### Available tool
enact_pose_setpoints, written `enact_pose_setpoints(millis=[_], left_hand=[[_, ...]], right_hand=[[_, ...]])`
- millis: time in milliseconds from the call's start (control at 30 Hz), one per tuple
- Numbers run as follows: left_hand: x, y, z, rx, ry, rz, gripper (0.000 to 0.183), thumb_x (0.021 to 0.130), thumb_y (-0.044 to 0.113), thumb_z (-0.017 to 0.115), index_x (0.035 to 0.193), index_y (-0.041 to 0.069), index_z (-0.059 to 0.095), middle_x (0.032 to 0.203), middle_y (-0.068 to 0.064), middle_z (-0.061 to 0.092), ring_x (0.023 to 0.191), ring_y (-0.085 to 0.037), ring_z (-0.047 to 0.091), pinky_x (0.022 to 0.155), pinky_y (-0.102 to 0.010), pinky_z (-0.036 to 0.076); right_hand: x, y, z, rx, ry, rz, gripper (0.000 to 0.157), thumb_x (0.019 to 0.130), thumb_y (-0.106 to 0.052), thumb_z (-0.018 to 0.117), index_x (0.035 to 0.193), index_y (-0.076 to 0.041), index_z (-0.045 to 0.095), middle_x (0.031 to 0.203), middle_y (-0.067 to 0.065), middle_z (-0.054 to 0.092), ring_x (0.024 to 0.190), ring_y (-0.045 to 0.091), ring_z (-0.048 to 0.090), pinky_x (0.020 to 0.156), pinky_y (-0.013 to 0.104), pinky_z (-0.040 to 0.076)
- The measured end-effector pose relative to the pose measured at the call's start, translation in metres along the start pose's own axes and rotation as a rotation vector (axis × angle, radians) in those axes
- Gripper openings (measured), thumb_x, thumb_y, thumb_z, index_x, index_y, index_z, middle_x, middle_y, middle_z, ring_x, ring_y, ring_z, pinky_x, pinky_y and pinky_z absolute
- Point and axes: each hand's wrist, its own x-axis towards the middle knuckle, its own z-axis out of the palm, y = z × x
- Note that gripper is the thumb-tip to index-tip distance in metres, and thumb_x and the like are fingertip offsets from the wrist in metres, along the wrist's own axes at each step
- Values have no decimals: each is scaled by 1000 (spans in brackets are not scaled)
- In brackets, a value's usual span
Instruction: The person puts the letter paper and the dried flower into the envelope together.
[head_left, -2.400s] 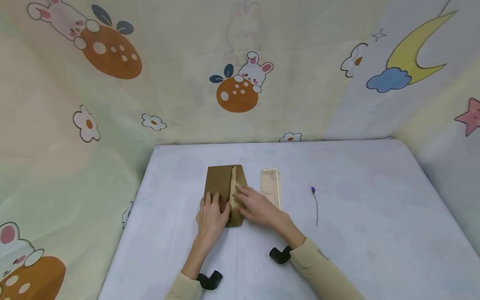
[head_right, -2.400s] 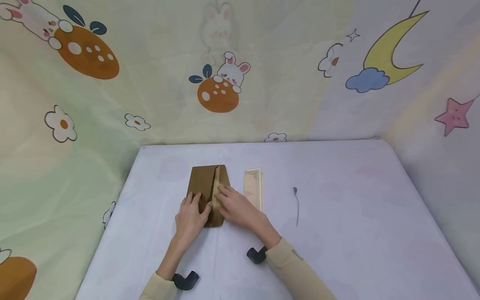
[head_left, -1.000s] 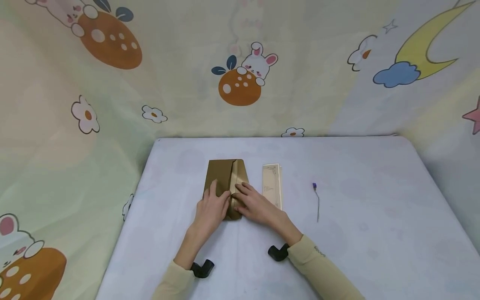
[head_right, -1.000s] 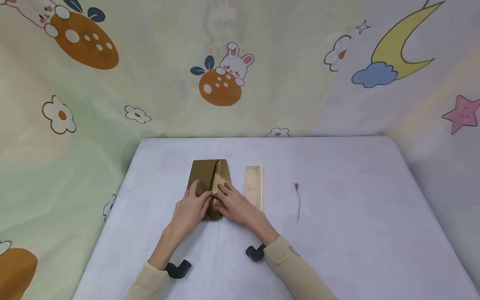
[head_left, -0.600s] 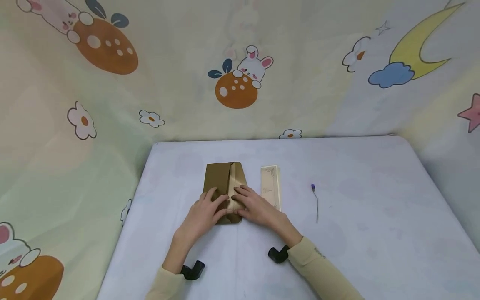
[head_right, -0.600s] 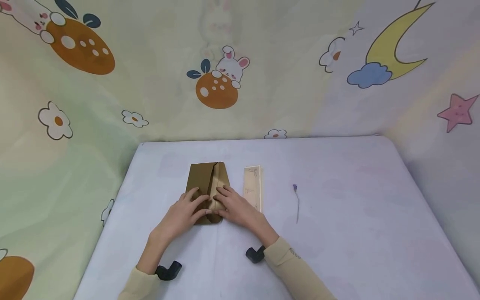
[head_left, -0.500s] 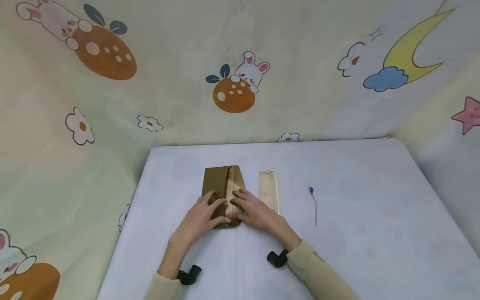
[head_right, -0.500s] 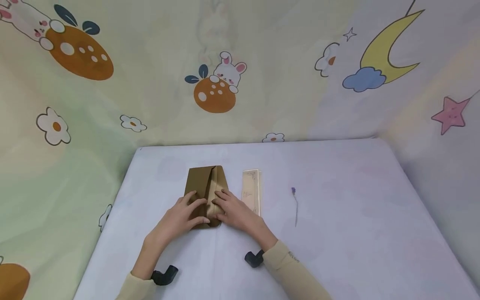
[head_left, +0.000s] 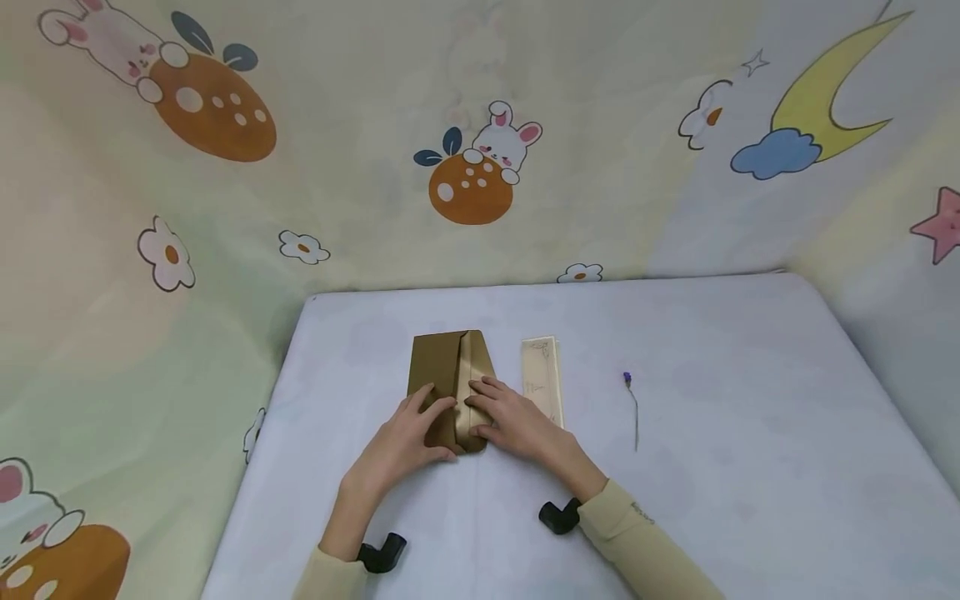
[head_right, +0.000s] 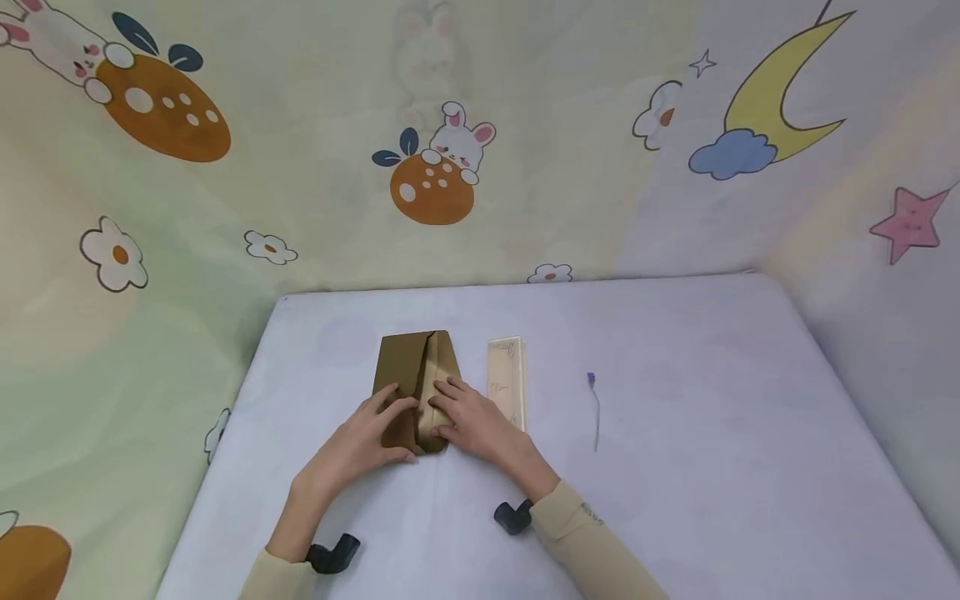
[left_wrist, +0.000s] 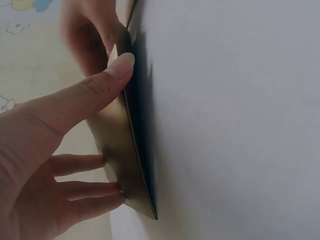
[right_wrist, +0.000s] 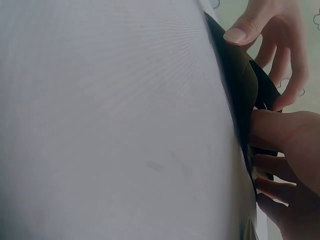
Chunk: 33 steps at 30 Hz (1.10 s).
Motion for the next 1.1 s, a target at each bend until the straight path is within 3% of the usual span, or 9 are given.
enact_pose_setpoints(millis=[100, 300, 433, 533, 633, 733, 933, 1100], left_hand=[[4, 2, 1, -18, -5, 11, 80, 77, 43, 89, 147, 26, 54, 162, -19, 38, 143, -44, 45, 95, -58, 55], [2, 3, 0, -38, -4, 4, 79, 76, 43, 90, 145, 26, 56, 161, -18, 39, 142, -45, 45, 95, -61, 54], [3, 3, -1, -28, 13, 3, 78, 76, 43, 90, 144, 26, 56, 160, -19, 40, 142, -45, 46, 94, -62, 54], [3, 3, -1, -23, 27, 5, 77, 75, 41, 91, 142, 25, 57, 159, -21, 42, 141, -45, 46, 93, -63, 54], [2, 2, -2, -24, 30, -3, 77, 74, 39, 92, 141, 25, 57, 158, -21, 42, 141, -46, 46, 93, -64, 54], [1, 2, -2, -27, 23, -18, 77, 74, 39, 93, 141, 25, 58, 158, -21, 42, 142, -46, 45, 93, -65, 53], [-2, 3, 0, -30, 5, -24, 77, 74, 39, 92, 141, 24, 58, 159, -22, 41, 142, -46, 45, 93, -64, 54], [0, 5, 1, -34, 24, -13, 77, 74, 37, 93, 141, 24, 59, 158, -21, 42, 142, -46, 45, 93, -64, 54]], right_hand=[[-2, 3, -2, -56, 38, -6, 46, 94, -32, 77, 131, -6, 68, 152, 17, 54, 145, 38, 46, 112, 51, 46], [-7, 1, -4, -170, 102, -69, 33, 92, -28, 78, 119, -9, 74, 143, 17, 62, 137, 41, 53, 116, 57, 39], [-15, 4, -14, -192, 235, -77, 28, 90, -21, 80, 114, -9, 75, 133, 17, 67, 130, 41, 57, 114, 58, 40], [-23, 9, -23, -190, 350, -36, 29, 88, -16, 81, 114, -6, 74, 123, 15, 71, 119, 36, 63, 105, 51, 48], [-33, 15, -31, -162, 438, 64, 33, 87, -11, 82, 117, -3, 72, 116, 13, 71, 106, 33, 65, 91, 45, 55], [-42, 17, -37, -105, 465, 234, 38, 88, -11, 80, 123, -1, 67, 114, 16, 67, 100, 32, 64, 79, 44, 57], [-56, 12, -49, 23, 356, 617, 65, 91, -24, 79, 142, 5, 51, 120, 27, 62, 100, 38, 65, 74, 49, 57], [-55, 10, -47, 18, 264, 765, 83, 89, -38, 80, 148, 7, 41, 120, 32, 60, 99, 45, 64, 70, 55, 56]])
